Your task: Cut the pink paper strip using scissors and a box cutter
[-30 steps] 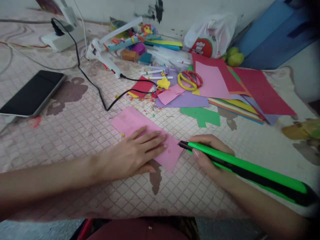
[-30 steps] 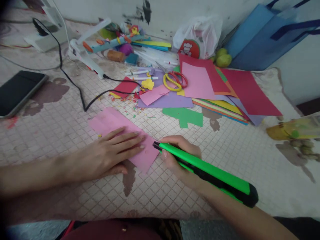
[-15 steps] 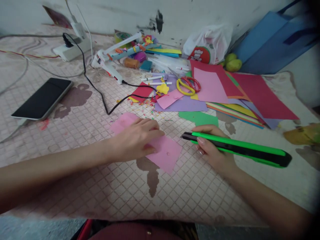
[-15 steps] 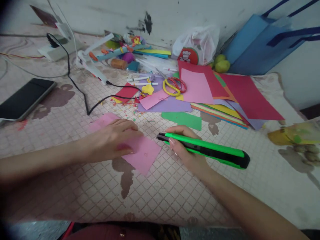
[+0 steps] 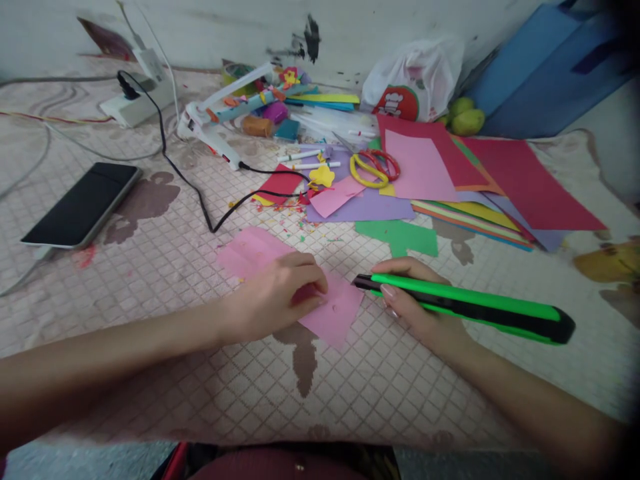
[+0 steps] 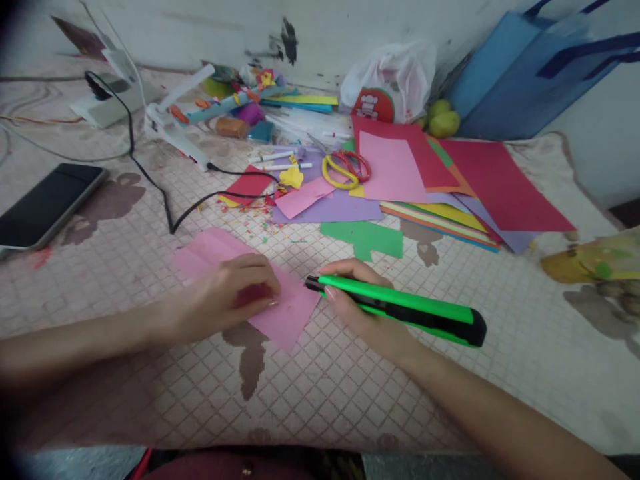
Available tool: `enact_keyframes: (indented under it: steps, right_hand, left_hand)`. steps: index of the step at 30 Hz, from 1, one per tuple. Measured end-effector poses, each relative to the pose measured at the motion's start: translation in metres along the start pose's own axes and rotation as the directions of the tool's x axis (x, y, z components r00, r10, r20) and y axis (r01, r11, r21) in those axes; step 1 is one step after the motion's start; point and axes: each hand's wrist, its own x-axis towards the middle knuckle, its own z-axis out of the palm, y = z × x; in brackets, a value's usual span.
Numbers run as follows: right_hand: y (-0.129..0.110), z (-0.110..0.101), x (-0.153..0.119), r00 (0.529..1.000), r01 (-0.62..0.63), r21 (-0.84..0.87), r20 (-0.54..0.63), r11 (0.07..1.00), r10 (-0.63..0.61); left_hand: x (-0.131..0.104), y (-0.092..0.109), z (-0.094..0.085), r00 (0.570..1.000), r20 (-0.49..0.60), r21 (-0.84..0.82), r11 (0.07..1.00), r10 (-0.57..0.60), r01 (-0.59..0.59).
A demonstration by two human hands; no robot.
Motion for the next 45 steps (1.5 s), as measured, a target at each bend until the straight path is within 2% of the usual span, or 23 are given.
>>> enact_keyframes:
  steps: [4, 12, 16, 20, 26, 31, 35, 45]
  right_hand:
    - [0.0, 0.0, 0.0, 1.0, -0.007, 0.003, 0.015, 1.0, 0.006]
    - [-0.001, -0.001, 0.0, 1.0, 0.011, -0.006, 0.027, 1.0, -0.011]
    - [-0.001, -0.001, -0.001, 1.0, 0.004, -0.009, 0.025, 1.0, -0.003]
    - [-0.005, -0.002, -0.003, 0.999, 0.011, -0.006, 0.031, 1.0, -0.011]
    - [-0.01, 0.004, -0.009, 0.993, 0.033, -0.016, 0.11, 0.999, -0.031]
    - [-0.012, 0.012, -0.013, 0.993, 0.053, -0.035, 0.108, 0.998, -0.049]
    - [-0.012, 0.01, -0.014, 0.996, 0.038, -0.064, 0.088, 0.997, -0.032]
    - [-0.011, 0.005, -0.013, 0.998, 0.007, -0.06, 0.064, 0.998, -0.004]
  left_hand:
    - [0.004, 0.006, 0.009, 0.999, 0.006, -0.024, 0.999, -0.042, 0.042]
    - [0.004, 0.023, 0.019, 0.991, 0.01, 0.106, 0.986, -0.134, 0.132]
    - [0.002, 0.023, 0.023, 0.993, -0.021, 0.119, 0.986, -0.118, 0.12]
    - [-0.002, 0.015, 0.017, 0.994, -0.054, 0.06, 0.994, -0.091, 0.094]
    - [-0.009, -0.003, 0.003, 0.996, -0.072, 0.027, 0.999, 0.046, -0.044]
    - [-0.013, -0.013, 0.005, 0.995, 0.023, 0.125, 0.987, 0.098, -0.101]
    - [-0.014, -0.011, 0.007, 0.992, 0.045, 0.257, 0.958, 0.117, -0.125]
    - [-0.014, 0.002, 0.007, 0.985, -0.103, 0.536, 0.842, 0.135, -0.059]
